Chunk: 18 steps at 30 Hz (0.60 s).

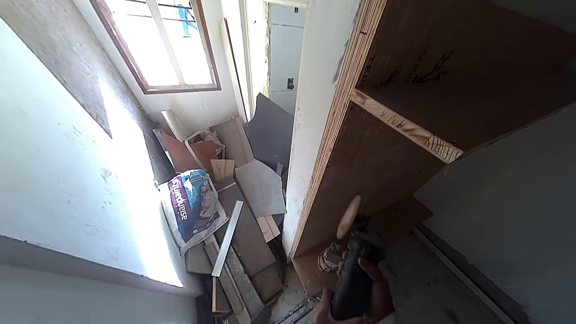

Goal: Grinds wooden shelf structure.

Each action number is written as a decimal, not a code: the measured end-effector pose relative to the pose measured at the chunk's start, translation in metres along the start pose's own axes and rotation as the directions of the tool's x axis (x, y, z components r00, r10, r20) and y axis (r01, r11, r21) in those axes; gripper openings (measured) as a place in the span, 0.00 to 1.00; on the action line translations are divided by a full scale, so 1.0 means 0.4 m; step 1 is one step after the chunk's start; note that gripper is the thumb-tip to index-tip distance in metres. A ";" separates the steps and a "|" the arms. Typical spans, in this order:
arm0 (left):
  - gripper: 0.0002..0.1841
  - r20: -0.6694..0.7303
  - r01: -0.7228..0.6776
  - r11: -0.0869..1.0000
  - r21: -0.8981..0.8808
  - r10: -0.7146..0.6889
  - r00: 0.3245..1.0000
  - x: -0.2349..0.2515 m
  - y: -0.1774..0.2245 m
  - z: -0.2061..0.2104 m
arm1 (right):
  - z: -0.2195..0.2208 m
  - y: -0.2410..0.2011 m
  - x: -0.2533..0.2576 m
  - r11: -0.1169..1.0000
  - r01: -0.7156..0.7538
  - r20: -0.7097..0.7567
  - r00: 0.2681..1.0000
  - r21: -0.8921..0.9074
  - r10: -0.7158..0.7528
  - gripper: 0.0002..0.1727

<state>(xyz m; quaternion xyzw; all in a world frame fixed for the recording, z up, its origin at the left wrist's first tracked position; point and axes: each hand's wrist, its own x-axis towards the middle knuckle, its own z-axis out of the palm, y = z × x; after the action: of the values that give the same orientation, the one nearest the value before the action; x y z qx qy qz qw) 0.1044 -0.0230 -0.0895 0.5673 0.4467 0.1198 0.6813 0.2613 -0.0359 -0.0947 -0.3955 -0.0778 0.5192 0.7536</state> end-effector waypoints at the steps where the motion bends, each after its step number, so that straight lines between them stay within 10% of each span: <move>1: 0.44 -0.050 0.007 1.000 0.013 -0.007 0.999 -0.005 0.012 -0.002 | 0.019 0.005 0.008 1.000 -0.019 0.019 1.000 0.000 0.019 0.41; 6: 0.42 -0.248 0.011 0.984 0.179 0.034 0.968 -0.015 0.052 -0.019 | 0.069 0.039 0.027 0.992 -0.097 0.089 0.992 0.079 0.090 0.38; 18: 0.39 -0.431 0.112 0.852 0.511 0.141 0.891 -0.038 0.006 0.007 | 0.091 0.126 0.015 0.928 -0.117 -0.287 0.958 -0.355 0.011 0.33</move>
<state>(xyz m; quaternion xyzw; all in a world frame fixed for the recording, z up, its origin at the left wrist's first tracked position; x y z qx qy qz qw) 0.0986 -0.0344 -0.0804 0.6902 0.6042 0.1281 0.3770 0.2084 -0.0044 -0.1060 -0.6014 -0.0532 0.4586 0.6521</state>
